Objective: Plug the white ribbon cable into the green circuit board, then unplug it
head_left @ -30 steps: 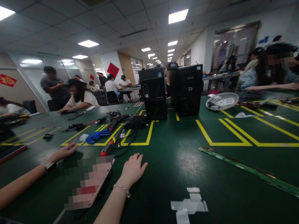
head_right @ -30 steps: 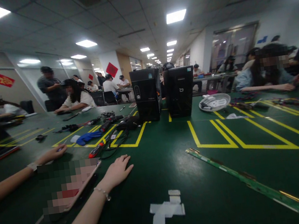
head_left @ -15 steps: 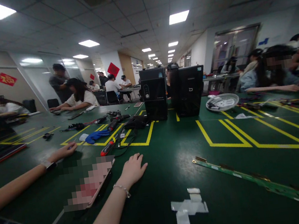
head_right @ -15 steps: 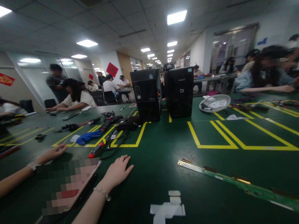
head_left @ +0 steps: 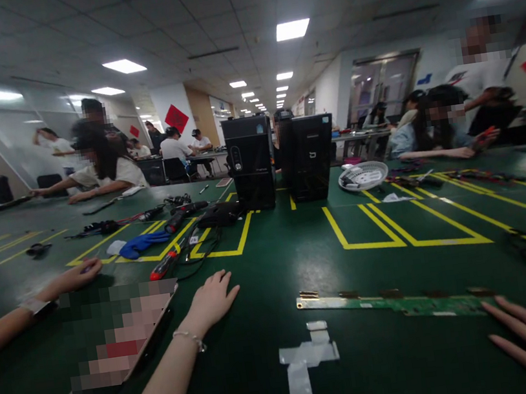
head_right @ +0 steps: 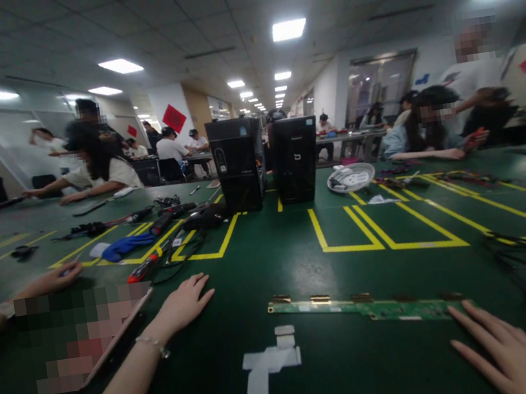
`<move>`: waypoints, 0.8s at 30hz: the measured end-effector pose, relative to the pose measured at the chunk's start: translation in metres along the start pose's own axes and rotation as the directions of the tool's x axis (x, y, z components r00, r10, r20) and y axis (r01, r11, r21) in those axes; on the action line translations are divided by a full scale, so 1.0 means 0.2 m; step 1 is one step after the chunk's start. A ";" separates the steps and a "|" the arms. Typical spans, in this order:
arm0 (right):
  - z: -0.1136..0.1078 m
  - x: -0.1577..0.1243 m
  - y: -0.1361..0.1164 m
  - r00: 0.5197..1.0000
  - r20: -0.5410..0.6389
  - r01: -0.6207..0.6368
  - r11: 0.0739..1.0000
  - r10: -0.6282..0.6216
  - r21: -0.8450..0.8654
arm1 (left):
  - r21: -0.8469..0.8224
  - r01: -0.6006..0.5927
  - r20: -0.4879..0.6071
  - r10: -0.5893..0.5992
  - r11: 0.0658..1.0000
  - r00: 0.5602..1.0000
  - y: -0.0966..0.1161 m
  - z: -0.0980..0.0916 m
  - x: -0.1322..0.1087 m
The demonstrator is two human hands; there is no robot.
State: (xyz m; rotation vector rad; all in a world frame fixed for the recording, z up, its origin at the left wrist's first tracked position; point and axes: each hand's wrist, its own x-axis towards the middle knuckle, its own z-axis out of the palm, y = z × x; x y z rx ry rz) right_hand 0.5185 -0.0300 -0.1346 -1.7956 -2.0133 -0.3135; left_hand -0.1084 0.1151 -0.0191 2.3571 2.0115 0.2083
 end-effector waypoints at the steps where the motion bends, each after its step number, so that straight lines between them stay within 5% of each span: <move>1: 0.01 0.02 -0.03 1.000 0.027 -0.012 1.000 0.012 0.001 | -0.004 0.005 0.004 -0.005 1.000 1.000 0.00 0.00 0.00; 6: -0.04 0.15 -0.26 0.989 0.138 -0.049 0.998 0.052 -0.031 | -0.015 0.034 0.011 -0.034 0.999 0.999 0.02 -0.03 0.00; 13: -0.12 0.28 -0.52 0.973 0.230 0.057 0.995 -0.038 -0.078 | -0.020 0.013 -0.064 -0.014 1.000 0.998 0.15 -0.15 -0.06; 18: -0.12 0.34 -0.66 0.975 0.215 0.082 0.990 -0.056 -0.116 | -0.067 -0.103 -0.065 0.099 0.992 0.993 0.33 -0.19 -0.24; 24: -0.18 0.38 -0.86 0.953 0.292 0.126 0.982 -0.081 -0.141 | -0.220 -0.281 0.067 0.302 0.934 0.951 0.56 -0.10 -0.52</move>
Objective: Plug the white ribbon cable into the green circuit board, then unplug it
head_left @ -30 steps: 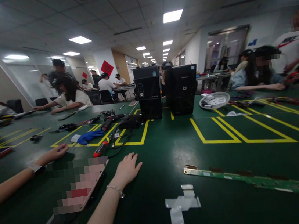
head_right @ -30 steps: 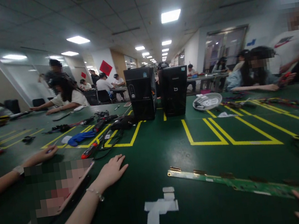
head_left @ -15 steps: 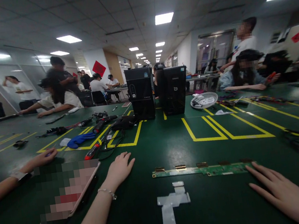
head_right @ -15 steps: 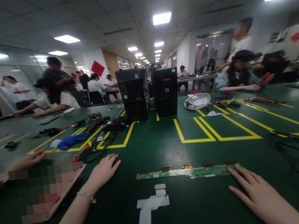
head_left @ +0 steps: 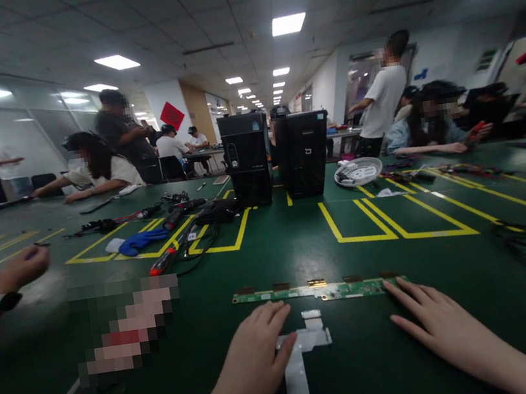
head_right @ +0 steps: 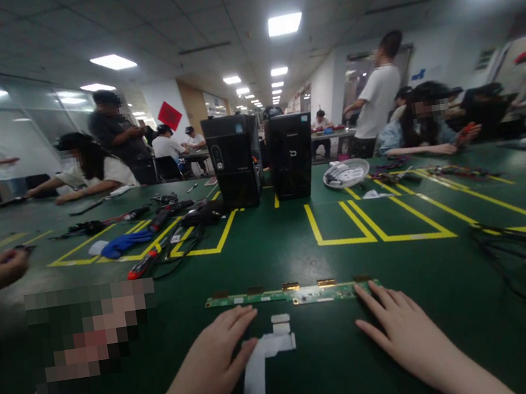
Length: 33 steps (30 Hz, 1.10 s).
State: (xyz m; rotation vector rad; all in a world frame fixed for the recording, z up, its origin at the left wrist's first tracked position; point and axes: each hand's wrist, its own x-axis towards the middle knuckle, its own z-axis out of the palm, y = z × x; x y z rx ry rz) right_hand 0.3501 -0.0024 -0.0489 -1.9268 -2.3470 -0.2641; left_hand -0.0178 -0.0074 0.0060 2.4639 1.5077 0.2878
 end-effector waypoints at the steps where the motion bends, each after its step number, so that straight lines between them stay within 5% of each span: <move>1: -0.01 0.00 -0.03 1.000 0.009 0.011 1.000 -0.011 0.003 | -0.037 -0.016 0.033 0.017 0.999 0.999 0.03 0.03 -0.02; 5: -0.03 -0.01 -0.10 0.999 -0.010 0.041 0.999 -0.041 0.016 | -0.148 -0.107 0.096 0.122 0.983 0.988 0.12 0.13 -0.05; 9: -0.02 -0.02 -0.14 0.997 -0.015 0.070 0.997 -0.070 0.027 | -0.142 -0.090 0.107 0.106 0.986 0.989 0.16 0.19 -0.03; 17: -0.02 -0.01 -0.26 0.986 -0.026 0.166 0.984 -0.165 0.063 | -0.093 -0.188 0.039 0.192 0.978 0.981 0.20 0.26 0.01; 28: -0.23 0.15 -0.28 0.933 0.076 0.304 0.885 -0.351 0.353 | -0.070 -0.203 -0.007 0.203 0.977 0.979 0.20 0.28 0.01; 33: -0.16 0.20 -0.30 0.898 0.093 0.349 0.824 -0.430 0.446 | -0.077 -0.190 0.000 0.191 0.979 0.982 0.22 0.28 0.03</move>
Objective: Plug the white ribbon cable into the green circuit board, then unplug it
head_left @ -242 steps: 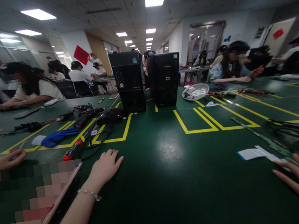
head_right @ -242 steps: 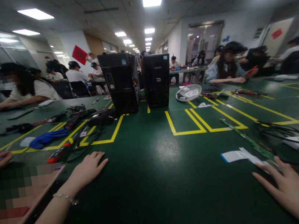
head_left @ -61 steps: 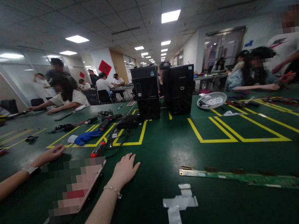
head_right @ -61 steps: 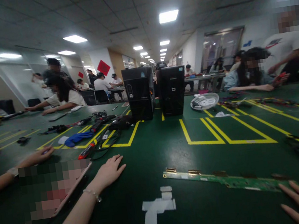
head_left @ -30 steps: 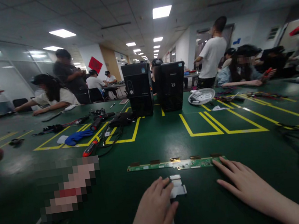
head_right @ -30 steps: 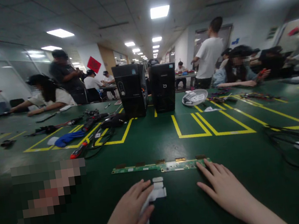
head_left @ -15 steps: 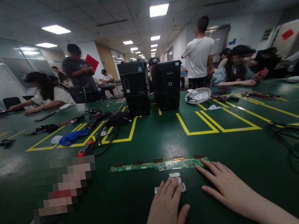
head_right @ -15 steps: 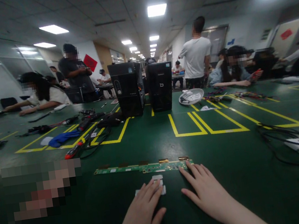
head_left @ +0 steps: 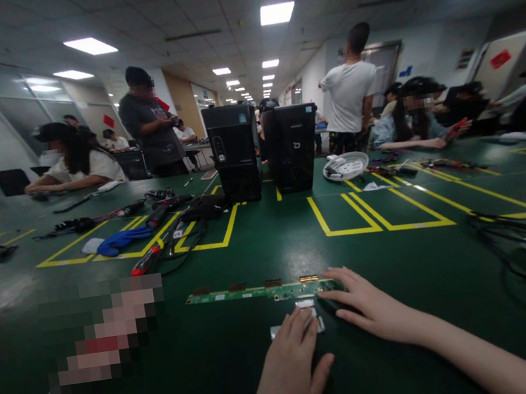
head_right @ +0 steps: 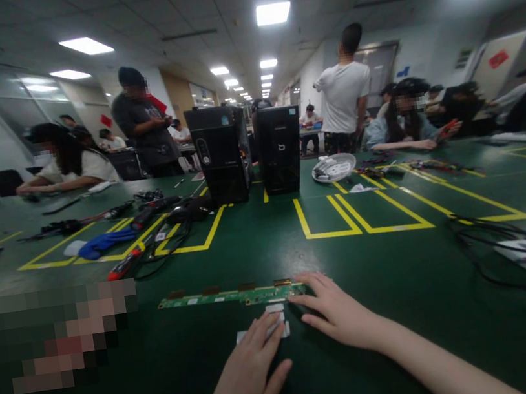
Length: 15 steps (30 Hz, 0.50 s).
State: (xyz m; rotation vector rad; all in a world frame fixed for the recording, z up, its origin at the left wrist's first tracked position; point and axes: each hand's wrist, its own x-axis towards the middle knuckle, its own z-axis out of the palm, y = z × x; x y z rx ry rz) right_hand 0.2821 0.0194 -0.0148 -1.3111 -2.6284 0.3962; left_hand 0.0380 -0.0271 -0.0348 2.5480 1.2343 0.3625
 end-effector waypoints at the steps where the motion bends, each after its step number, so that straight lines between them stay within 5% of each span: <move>1: 0.02 0.00 0.01 1.000 -0.003 -0.001 1.000 0.001 0.005 | -0.001 -0.004 -0.001 0.004 1.000 1.000 0.00 0.00 0.00; 15: 0.07 0.00 0.06 1.000 -0.011 -0.002 0.998 0.003 0.066 | -0.001 -0.007 0.027 0.007 1.000 1.000 -0.03 0.01 0.01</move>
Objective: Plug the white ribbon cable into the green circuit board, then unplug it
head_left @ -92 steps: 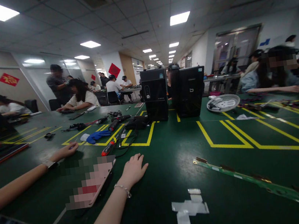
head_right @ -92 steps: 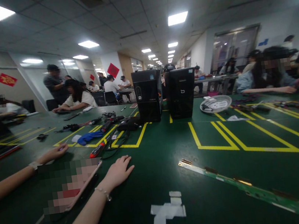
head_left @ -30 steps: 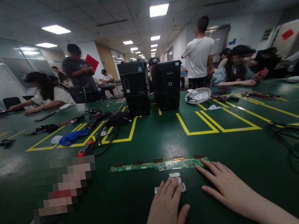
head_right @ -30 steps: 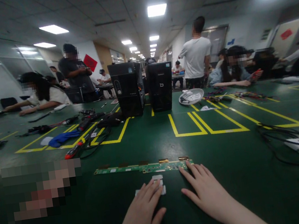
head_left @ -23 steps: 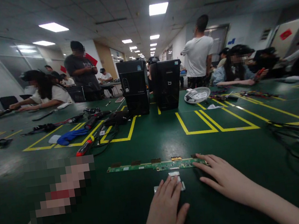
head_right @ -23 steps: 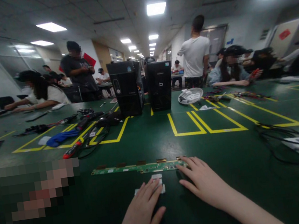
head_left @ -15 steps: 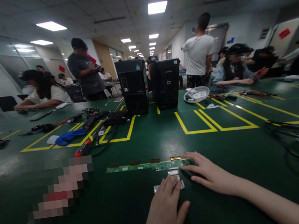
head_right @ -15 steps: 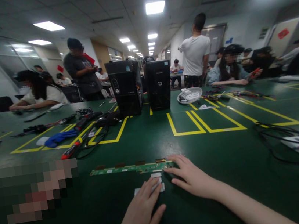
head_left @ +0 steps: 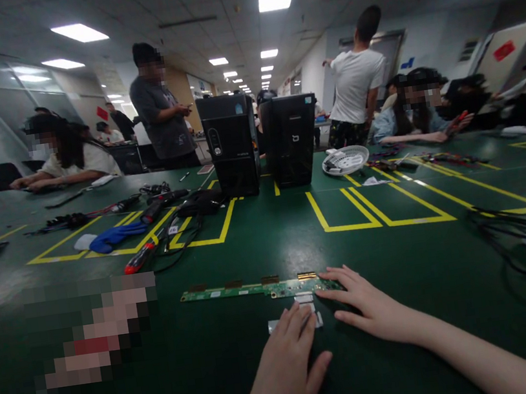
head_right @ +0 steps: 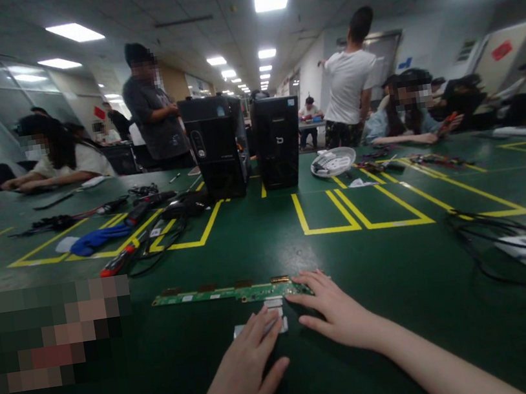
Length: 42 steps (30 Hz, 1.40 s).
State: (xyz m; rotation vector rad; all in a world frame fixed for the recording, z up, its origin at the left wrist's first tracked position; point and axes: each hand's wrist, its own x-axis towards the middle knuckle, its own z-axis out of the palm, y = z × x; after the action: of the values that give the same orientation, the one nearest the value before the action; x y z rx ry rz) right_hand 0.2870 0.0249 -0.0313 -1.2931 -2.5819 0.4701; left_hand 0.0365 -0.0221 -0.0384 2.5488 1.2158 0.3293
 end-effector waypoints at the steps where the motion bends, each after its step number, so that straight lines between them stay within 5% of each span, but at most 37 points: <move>1: 0.00 0.00 0.00 1.000 0.000 0.000 1.000 0.000 -0.003 | -0.003 -0.003 0.002 0.003 1.000 1.000 0.00 0.00 0.00; 26: -0.02 -0.01 -0.01 0.999 0.030 0.017 0.999 -0.018 0.029 | -0.034 -0.036 -0.074 0.034 0.999 0.997 0.00 -0.01 0.01; 33: -0.01 0.00 0.00 0.999 0.036 0.021 1.000 -0.021 0.006 | 0.028 0.014 -0.014 -0.014 1.000 1.000 0.02 -0.01 0.03; 42: 0.00 -0.01 0.00 0.999 0.033 0.028 1.000 -0.028 0.014 | 0.091 -0.014 -0.100 0.023 0.996 0.995 0.03 0.02 0.03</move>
State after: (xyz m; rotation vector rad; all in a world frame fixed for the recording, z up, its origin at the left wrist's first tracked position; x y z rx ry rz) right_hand 0.2886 0.0245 -0.0309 -1.2533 -2.6159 0.5074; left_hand 0.0447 -0.0216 -0.0398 2.6508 1.2714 0.4213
